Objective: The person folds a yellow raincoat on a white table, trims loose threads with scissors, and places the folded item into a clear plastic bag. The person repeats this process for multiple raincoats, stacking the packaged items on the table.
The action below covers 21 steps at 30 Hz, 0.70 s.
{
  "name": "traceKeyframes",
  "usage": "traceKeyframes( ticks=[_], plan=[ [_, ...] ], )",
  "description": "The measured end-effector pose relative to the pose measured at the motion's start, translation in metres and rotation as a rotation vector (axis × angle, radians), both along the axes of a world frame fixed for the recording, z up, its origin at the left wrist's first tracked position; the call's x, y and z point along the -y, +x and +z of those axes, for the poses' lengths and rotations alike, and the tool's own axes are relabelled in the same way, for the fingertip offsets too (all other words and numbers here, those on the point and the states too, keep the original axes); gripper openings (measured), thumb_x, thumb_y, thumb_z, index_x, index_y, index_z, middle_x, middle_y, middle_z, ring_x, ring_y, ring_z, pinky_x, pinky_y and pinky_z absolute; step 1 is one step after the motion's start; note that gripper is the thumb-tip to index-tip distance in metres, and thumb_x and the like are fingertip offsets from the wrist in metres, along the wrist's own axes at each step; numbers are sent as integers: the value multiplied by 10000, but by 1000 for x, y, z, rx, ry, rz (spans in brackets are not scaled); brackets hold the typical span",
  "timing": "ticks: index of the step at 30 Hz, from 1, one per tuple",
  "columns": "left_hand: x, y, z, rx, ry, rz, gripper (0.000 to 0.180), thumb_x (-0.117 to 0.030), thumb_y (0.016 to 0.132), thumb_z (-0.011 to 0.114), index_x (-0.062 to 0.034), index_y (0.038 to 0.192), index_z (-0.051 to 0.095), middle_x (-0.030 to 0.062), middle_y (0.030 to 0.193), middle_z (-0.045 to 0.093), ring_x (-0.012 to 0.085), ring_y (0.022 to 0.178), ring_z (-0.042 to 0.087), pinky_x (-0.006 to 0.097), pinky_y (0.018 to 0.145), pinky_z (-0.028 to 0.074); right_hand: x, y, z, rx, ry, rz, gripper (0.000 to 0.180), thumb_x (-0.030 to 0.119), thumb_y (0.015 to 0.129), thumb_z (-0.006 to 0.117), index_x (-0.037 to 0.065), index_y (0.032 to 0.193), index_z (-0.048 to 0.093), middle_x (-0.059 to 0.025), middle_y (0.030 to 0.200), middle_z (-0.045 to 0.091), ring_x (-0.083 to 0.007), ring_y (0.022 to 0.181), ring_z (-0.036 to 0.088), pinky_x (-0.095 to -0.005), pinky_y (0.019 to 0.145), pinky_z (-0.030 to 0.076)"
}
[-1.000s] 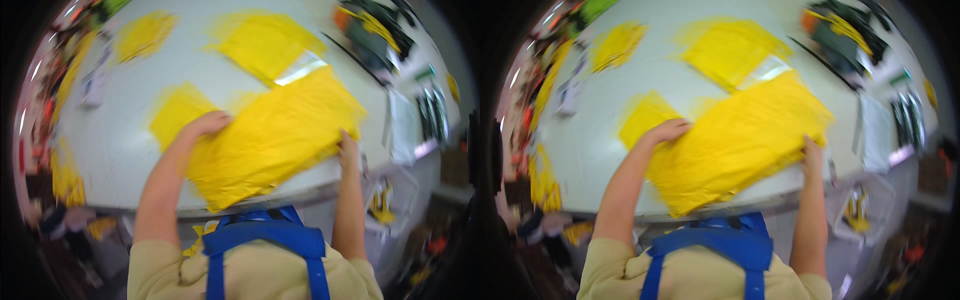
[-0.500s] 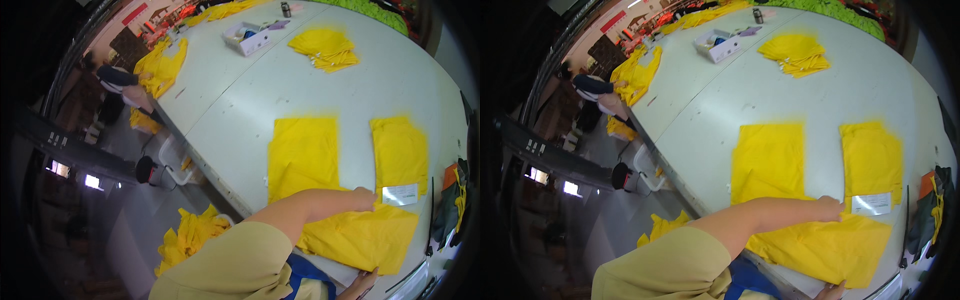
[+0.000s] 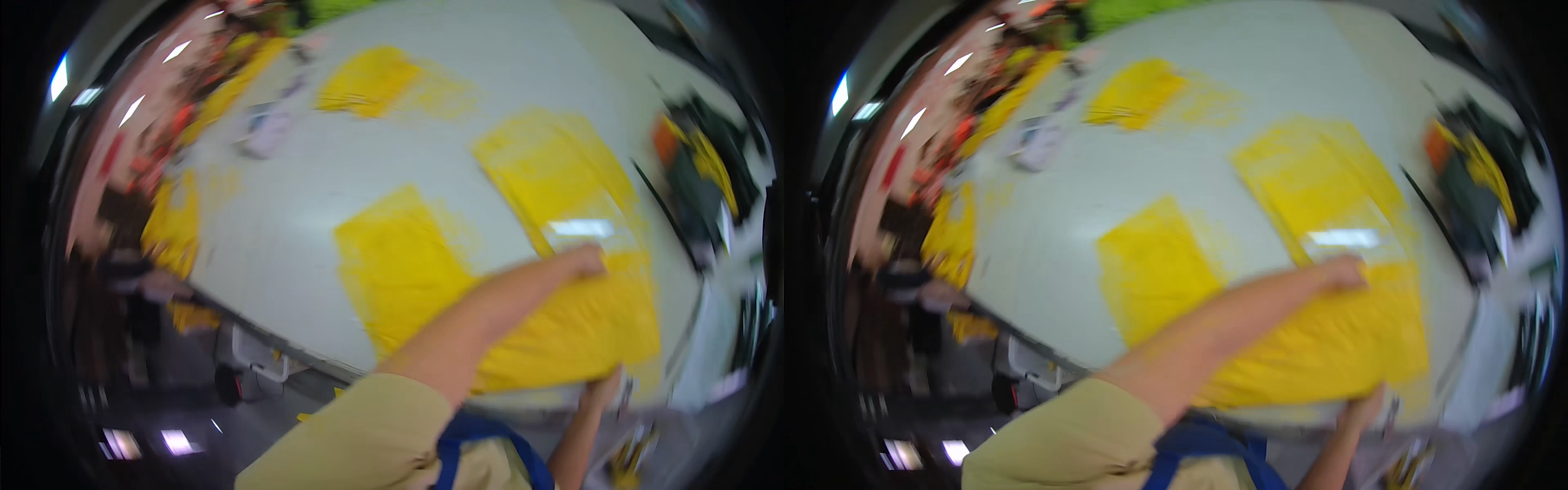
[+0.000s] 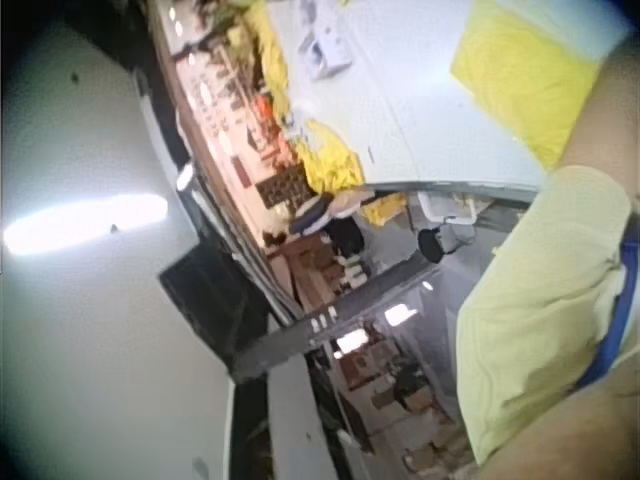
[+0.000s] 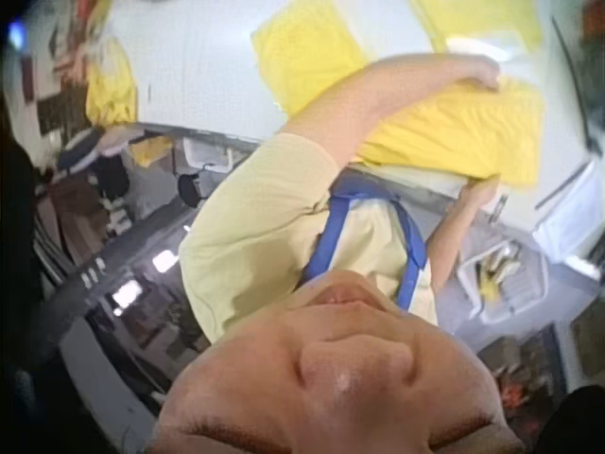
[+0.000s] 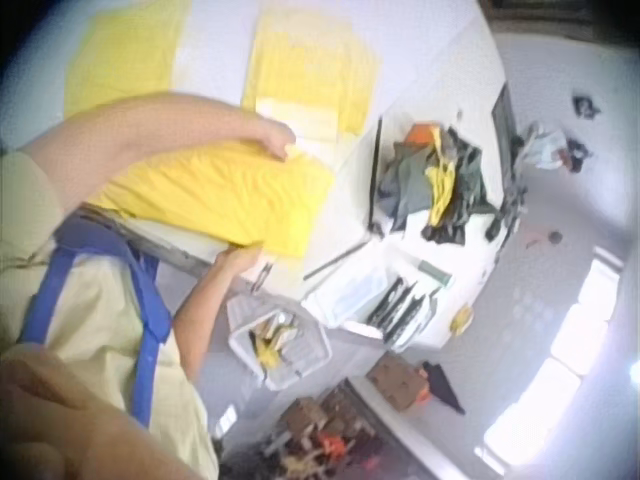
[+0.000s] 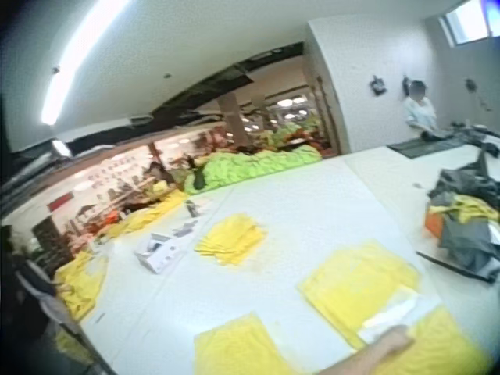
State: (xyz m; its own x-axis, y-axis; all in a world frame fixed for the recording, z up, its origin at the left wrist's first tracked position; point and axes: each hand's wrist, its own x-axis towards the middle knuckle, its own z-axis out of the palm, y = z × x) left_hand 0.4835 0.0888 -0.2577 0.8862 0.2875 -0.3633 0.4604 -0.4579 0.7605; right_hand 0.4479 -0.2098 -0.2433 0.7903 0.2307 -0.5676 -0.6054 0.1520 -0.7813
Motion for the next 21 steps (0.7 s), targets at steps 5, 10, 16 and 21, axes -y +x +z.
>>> traceKeyframes(
  ticks=[5, 10, 16, 21],
  plan=[
    [-26, -4, 60, -59, -487, 32, 461, -165, 764, 725, -26, 1184, 596, 101, 1102, 652, 212, 977, 632, 340, 841, 511, -27, 5, 28, -68, 13, -13, 321, 296, 961, 479, 46, 1147, 556, -60, 1025, 624, -154, 865, 607, -284, 714, 493],
    [-13, 12, 91, -246, -500, -6, 507, -145, 802, 706, -18, 1251, 508, 118, 1154, 614, 211, 1019, 613, 342, 870, 496, -24, 24, 55, -114, 123, -163, 330, 332, 973, 469, 67, 1154, 545, -42, 1041, 618, -156, 897, 603, -348, 713, 497],
    [1, 22, 94, -300, -376, 145, 525, -134, 818, 687, -41, 1281, 459, 130, 1183, 577, 206, 1060, 577, 341, 880, 486, -9, 26, 50, -43, 0, -104, 333, 210, 967, 484, 36, 1250, 482, -65, 1097, 613, -148, 929, 586, -257, 739, 448],
    [5, 13, 109, -95, -167, 96, 532, -107, 836, 637, -67, 1328, 441, 118, 1195, 564, 185, 1034, 563, 313, 853, 487, -15, 27, 56, 214, -80, -182, 429, 23, 916, 511, -10, 1331, 405, -121, 1161, 588, -184, 1044, 558, -294, 893, 433]
  ],
)
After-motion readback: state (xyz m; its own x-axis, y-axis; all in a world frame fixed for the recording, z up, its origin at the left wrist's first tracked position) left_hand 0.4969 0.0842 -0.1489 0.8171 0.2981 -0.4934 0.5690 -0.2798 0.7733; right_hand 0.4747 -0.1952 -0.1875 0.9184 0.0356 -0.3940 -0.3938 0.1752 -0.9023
